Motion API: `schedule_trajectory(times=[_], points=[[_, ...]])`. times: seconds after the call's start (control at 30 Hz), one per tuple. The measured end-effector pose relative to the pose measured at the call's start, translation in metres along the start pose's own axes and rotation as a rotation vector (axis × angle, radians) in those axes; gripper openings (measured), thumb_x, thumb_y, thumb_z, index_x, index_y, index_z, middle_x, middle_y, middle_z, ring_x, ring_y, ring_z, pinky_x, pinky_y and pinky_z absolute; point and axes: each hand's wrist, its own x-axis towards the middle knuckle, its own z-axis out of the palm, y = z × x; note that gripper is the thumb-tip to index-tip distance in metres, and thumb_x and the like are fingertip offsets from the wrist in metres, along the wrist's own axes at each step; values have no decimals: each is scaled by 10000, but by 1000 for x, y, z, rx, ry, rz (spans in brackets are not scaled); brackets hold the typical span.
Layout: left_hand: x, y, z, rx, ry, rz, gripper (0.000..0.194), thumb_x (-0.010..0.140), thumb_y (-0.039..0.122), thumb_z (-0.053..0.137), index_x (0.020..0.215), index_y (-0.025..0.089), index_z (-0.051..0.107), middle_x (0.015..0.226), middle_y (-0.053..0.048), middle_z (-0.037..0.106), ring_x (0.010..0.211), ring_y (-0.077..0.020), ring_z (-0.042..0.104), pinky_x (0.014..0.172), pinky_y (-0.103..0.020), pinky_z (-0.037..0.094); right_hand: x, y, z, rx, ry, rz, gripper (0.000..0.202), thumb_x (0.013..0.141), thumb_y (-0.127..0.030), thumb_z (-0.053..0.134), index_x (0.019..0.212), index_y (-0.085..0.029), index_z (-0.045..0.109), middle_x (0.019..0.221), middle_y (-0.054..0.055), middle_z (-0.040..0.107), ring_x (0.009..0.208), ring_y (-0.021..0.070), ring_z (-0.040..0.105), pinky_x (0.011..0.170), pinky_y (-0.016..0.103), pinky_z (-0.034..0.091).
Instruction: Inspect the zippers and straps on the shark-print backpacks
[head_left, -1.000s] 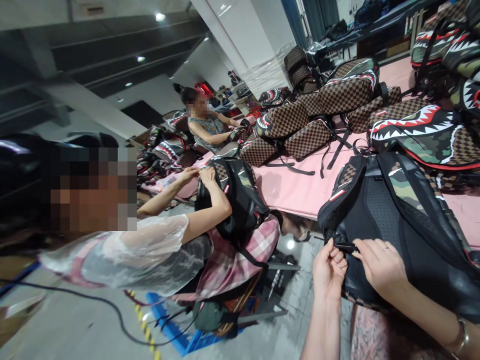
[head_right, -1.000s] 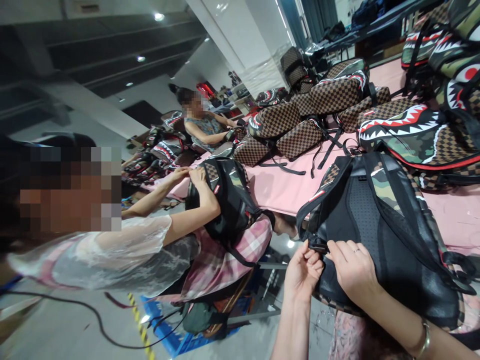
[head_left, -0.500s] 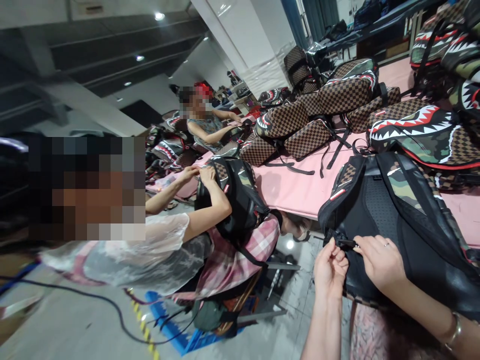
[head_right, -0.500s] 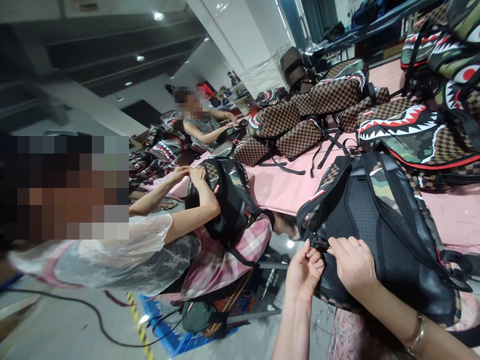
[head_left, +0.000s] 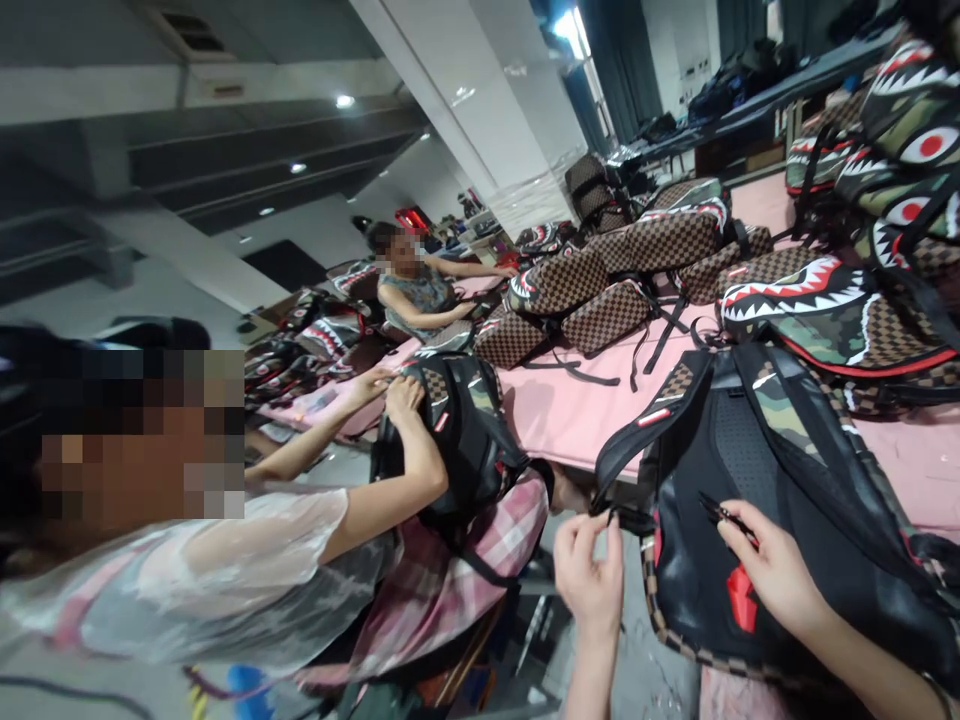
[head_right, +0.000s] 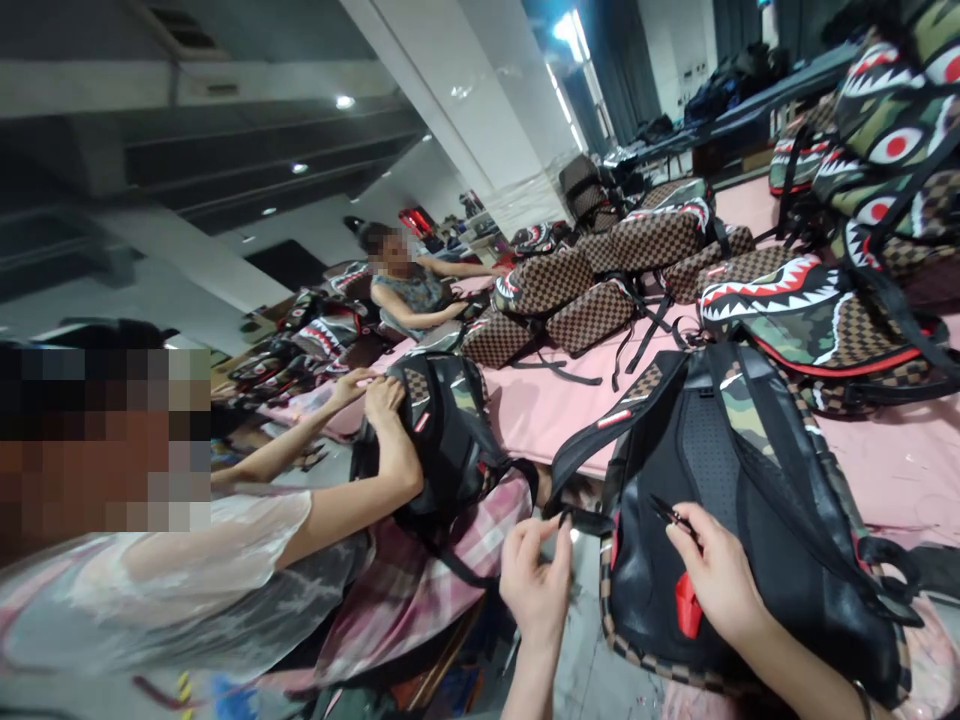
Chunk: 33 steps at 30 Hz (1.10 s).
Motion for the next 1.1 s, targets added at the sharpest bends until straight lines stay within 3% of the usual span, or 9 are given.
schedule_trajectory(times=[0.1,0.2,0.27,0.4,0.53,0.73,0.87,0.97,1.1], points=[[4,-29,6,238,142,409,119,717,113,597,771,181,678,726,-21,527,655,-115,542,622,-221,451,-5,2,-4,-8,4,-36,300,857,-448,426,950,-229,609,833,22,680,755,150,646,656,183,486],[12,-37,16,327,163,466,165,743,86,526,712,178,661,716,-27,517,615,-114,541,560,-209,438,-11,8,-16,-30,-15,-64,279,859,-423,438,980,-239,609,883,25,686,820,152,648,714,180,488],[19,-23,12,292,13,390,189,759,103,489,672,177,639,692,-32,519,608,-127,546,545,-218,437,-15,14,-31,-48,-27,-74,282,858,-419,444,1002,-240,607,905,28,688,864,158,644,750,180,487],[38,19,-27,-42,-713,333,175,792,177,487,779,211,659,646,-26,590,599,-140,574,576,-231,460,-10,30,-76,-111,25,-46,329,827,-448,486,1061,-244,595,963,27,690,920,177,637,779,186,488],[81,39,-30,-261,-731,99,252,843,293,435,881,189,661,557,-11,571,483,-119,514,489,-221,421,13,38,-112,-249,97,-2,426,774,-504,536,1112,-245,546,1010,37,680,919,204,636,800,246,490],[165,30,111,-102,-839,68,194,767,312,548,764,154,660,657,-19,617,595,-121,552,552,-223,447,43,30,-112,-311,169,3,372,798,-508,472,1075,-263,513,982,34,688,953,202,630,771,266,494],[182,23,202,-50,-787,82,123,772,252,596,804,138,627,761,-20,630,713,-134,582,701,-300,477,68,33,-100,-269,196,-51,289,836,-463,415,997,-243,511,975,51,684,935,193,638,754,252,488],[180,15,244,-40,-723,69,186,817,294,562,888,126,596,894,-37,618,824,-156,584,765,-366,476,98,32,-93,-274,211,-113,257,842,-431,414,965,-229,516,954,55,673,898,195,641,731,258,481],[174,-5,270,-58,-625,-6,191,827,311,548,816,124,586,840,-24,611,785,-145,580,745,-351,474,148,22,-75,-404,154,-149,150,845,-314,417,903,-217,516,913,47,645,843,182,630,724,262,460]])
